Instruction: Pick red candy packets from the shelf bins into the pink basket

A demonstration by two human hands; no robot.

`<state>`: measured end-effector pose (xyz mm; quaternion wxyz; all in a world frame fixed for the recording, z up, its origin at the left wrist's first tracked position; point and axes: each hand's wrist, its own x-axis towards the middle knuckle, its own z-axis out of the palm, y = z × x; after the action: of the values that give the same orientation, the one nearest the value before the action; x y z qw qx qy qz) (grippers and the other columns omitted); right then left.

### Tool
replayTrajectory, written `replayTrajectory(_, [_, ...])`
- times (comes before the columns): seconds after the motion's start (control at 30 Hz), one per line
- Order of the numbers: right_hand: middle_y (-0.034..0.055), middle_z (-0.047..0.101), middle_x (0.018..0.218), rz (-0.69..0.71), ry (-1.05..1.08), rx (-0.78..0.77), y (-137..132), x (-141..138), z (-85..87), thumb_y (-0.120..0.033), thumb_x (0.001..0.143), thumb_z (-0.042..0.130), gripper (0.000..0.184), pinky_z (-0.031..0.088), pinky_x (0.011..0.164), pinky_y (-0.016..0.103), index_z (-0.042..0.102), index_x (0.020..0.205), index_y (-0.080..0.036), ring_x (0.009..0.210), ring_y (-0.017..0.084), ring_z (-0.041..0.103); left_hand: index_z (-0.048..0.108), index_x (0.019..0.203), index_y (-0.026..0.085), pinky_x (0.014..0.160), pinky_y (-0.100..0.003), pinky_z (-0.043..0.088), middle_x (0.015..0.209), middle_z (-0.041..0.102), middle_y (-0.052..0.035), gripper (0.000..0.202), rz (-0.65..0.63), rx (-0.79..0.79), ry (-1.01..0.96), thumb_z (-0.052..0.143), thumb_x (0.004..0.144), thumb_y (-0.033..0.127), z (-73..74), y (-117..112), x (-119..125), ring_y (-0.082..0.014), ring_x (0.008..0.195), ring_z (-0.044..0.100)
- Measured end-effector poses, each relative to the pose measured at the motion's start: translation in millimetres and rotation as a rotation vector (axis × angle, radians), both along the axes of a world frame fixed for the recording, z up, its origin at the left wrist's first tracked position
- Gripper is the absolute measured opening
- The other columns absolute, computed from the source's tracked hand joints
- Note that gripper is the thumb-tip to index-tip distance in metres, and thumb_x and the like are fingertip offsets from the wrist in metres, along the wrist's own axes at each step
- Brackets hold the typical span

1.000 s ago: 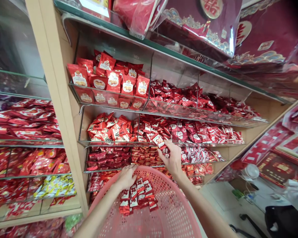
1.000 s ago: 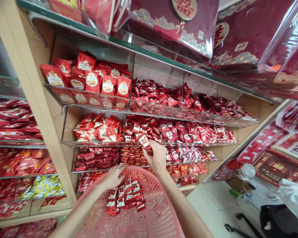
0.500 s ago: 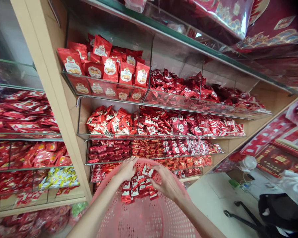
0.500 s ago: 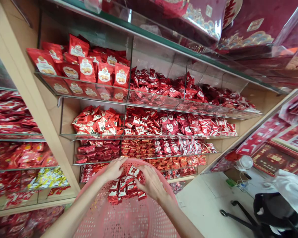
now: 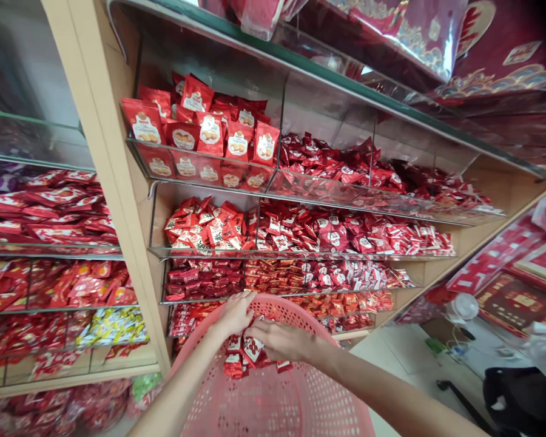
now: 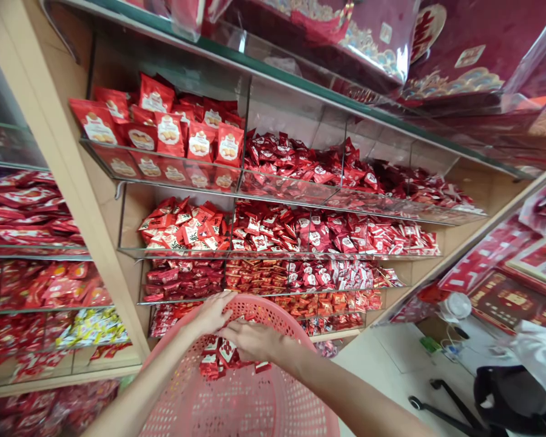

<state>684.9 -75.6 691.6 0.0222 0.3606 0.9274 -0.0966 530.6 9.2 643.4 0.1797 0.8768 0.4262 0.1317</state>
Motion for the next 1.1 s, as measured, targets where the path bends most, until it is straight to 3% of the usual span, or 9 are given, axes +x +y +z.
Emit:
replayTrajectory(0.2, [0.0090, 0.051, 0.124, 0.044, -0.094, 0.062, 15, -7, -4.6, -0.007, 0.077, 0.043, 0.055, 0.051, 0.078, 0.031, 0.039, 0.130, -0.021, 0.098, 0.019, 0.057, 0.046, 0.130, 0.015, 0.103, -0.030, 0.032, 0.135, 0.048, -0.0087, 0.052, -0.014, -0.009, -0.028, 0.041, 0.078, 0.009, 2.9, 1, -1, -0.0183, 0.121, 0.045])
replayTrajectory(0.43, [0.0078, 0.049, 0.127, 0.043, -0.039, 0.050, 30, -6, -34.0, -0.004, 0.075, 0.043, 0.061, 0.039, 0.098, 0.031, 0.035, 0.133, -0.021, 0.112, 0.018, 0.049, 0.049, 0.127, 0.018, 0.102, -0.028, 0.034, 0.131, 0.052, -0.0061, 0.046, -0.015, -0.016, -0.075, 0.036, 0.084, 0.011, 0.5, 6, -1, -0.0160, 0.117, 0.048])
replayTrajectory(0.57, [0.0091, 0.049, 0.127, 0.055, -0.021, 0.033, 36, -7, -47.2, -0.006, 0.074, 0.049, 0.064, 0.035, 0.102, 0.034, 0.034, 0.134, -0.021, 0.114, 0.019, 0.047, 0.048, 0.128, 0.018, 0.103, -0.029, 0.033, 0.132, 0.051, -0.0064, 0.046, -0.015, -0.018, -0.068, 0.037, 0.084, 0.011, -4.4, 8, -1, -0.0166, 0.119, 0.047])
replayTrajectory(0.83, [0.0119, 0.043, 0.136, 0.045, -0.028, 0.063, 40, -8, -57.7, -0.010, 0.078, 0.051, 0.056, 0.025, 0.109, 0.036, 0.038, 0.132, -0.017, 0.128, 0.021, 0.034, 0.047, 0.129, 0.015, 0.103, -0.030, 0.032, 0.133, 0.050, -0.0082, 0.047, -0.010, -0.003, -0.031, 0.040, 0.083, 0.016, -1.8, 5, 0, -0.0188, 0.120, 0.046])
replayTrajectory(1.1, [0.0100, 0.048, 0.133, -0.070, -0.042, 0.093, 43, -6, -69.4, -0.006, 0.081, 0.042, 0.051, 0.029, 0.107, 0.037, 0.041, 0.131, -0.019, 0.125, 0.018, 0.039, 0.046, 0.129, 0.018, 0.104, -0.030, 0.031, 0.134, 0.049, -0.0065, 0.046, 0.002, -0.040, -0.047, 0.040, 0.084, 0.020, 0.1, 4, 0, -0.0178, 0.122, 0.044])
